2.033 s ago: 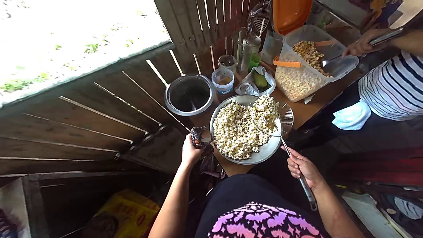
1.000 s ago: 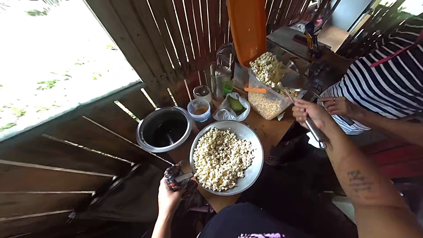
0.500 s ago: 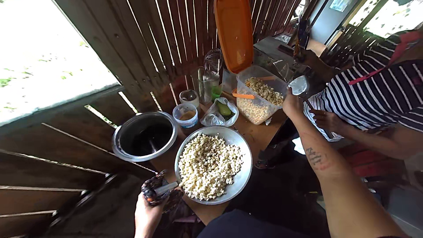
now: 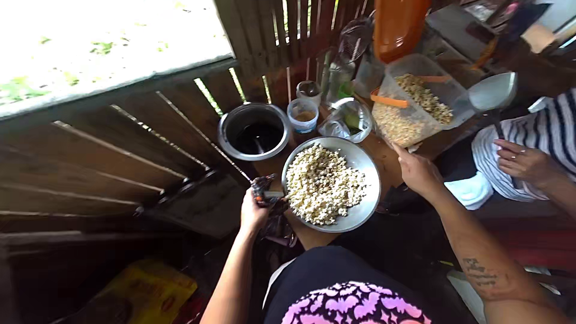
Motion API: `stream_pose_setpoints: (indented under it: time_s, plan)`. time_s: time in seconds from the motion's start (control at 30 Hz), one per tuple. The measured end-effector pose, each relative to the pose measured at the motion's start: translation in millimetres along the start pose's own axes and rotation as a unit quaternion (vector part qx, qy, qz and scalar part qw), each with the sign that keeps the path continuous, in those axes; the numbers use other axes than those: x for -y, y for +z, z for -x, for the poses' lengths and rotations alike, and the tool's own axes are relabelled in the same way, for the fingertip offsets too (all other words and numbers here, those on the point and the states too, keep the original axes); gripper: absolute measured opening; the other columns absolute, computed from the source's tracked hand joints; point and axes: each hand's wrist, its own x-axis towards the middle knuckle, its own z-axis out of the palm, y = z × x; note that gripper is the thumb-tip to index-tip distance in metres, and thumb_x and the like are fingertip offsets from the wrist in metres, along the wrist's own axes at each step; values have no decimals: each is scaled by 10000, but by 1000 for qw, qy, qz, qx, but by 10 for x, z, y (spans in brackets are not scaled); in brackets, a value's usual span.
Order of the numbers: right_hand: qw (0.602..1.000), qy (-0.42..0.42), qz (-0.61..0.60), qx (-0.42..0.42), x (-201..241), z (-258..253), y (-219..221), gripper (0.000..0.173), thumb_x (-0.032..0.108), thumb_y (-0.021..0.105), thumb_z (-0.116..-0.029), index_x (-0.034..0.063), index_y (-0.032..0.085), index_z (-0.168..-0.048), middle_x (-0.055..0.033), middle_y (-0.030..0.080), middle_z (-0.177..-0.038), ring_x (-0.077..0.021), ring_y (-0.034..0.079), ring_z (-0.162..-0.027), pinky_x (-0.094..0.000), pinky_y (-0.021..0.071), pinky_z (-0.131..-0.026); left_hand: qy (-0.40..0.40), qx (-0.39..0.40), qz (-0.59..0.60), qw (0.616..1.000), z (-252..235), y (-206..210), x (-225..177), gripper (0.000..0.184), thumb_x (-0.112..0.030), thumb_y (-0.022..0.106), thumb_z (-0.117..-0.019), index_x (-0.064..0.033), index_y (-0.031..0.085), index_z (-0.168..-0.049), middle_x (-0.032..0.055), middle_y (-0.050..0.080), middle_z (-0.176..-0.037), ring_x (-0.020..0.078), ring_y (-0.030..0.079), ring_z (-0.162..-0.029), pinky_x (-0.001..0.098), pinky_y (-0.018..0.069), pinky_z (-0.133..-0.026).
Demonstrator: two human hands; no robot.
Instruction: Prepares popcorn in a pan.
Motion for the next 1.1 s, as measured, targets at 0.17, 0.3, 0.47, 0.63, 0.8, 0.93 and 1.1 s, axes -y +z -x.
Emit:
stream_pose_setpoints:
  time_s: [0.17, 0.3, 0.47, 0.63, 0.8, 0.93, 1.1]
  plan:
    - [987, 6, 91, 135, 373, 19, 373, 543, 123, 357, -1095, 266, 357, -1619, -263, 666, -1274, -466, 643, -1175, -646, 469, -994, 3, 16, 8, 1000, -55, -28, -140, 732, -174, 824, -845, 13, 457, -1450, 234, 620, -1330, 324, 603, -1268, 516, 459, -1102]
    - [980, 6, 124, 154, 571, 32, 458, 592, 67, 414, -1059, 264, 367, -1615, -273, 667, -1230, -471, 639, -1151, -629, 475, -973, 26, 2, 26, 999, -78, -12, -259, 656, -118, 828, -837, 8, 501, -1391, 239, 629, -1287, 345, 620, -1221, 561, 482, -1054]
    - [966, -8, 180, 185, 775, 74, 522, 659, 52, 427, -1044, 290, 286, -1642, -281, 655, -1203, -456, 654, -1094, -594, 499, -918, 20, -4, 20, 1000, -125, 7, -323, 667, -76, 818, -833, -11, 491, -1411, 242, 614, -1313, 372, 604, -1236, 594, 476, -1044]
    - [955, -54, 202, 208, 692, 217, 569, 699, 36, 435, -1027, 332, 278, -1640, -273, 663, -1169, -439, 661, -1070, -580, 492, -923, 14, 1, 14, 1000, -106, 5, -315, 682, -77, 818, -833, -8, 474, -1418, 245, 608, -1317, 376, 599, -1238, 591, 474, -1041]
    - [960, -42, 211, 179, 334, 473, 290, 586, 71, 416, -1055, 306, 412, -1592, -294, 671, -1156, -485, 669, -1031, -637, 501, -863, 17, -6, 20, 1000, -70, 19, -295, 687, -81, 821, -837, 5, 470, -1420, 259, 608, -1310, 383, 604, -1230, 589, 475, -1041]
    - [975, -75, 174, 118, 240, 573, 142, 523, 91, 405, -1069, 275, 491, -1551, -293, 696, -1060, -487, 683, -974, -641, 502, -843, 31, -1, 17, 999, -70, 0, -292, 695, -77, 823, -833, 0, 466, -1424, 256, 613, -1310, 383, 610, -1222, 596, 480, -1035]
    - [967, -179, 139, 114, 358, 490, 564, 591, 37, 435, -1012, 303, 512, -1535, -267, 697, -1011, -454, 691, -924, -609, 512, -790, 36, 31, -8, 999, -72, -69, -344, 742, -7, 785, -833, -6, 421, -1479, 276, 581, -1362, 422, 586, -1253, 622, 466, -1041]
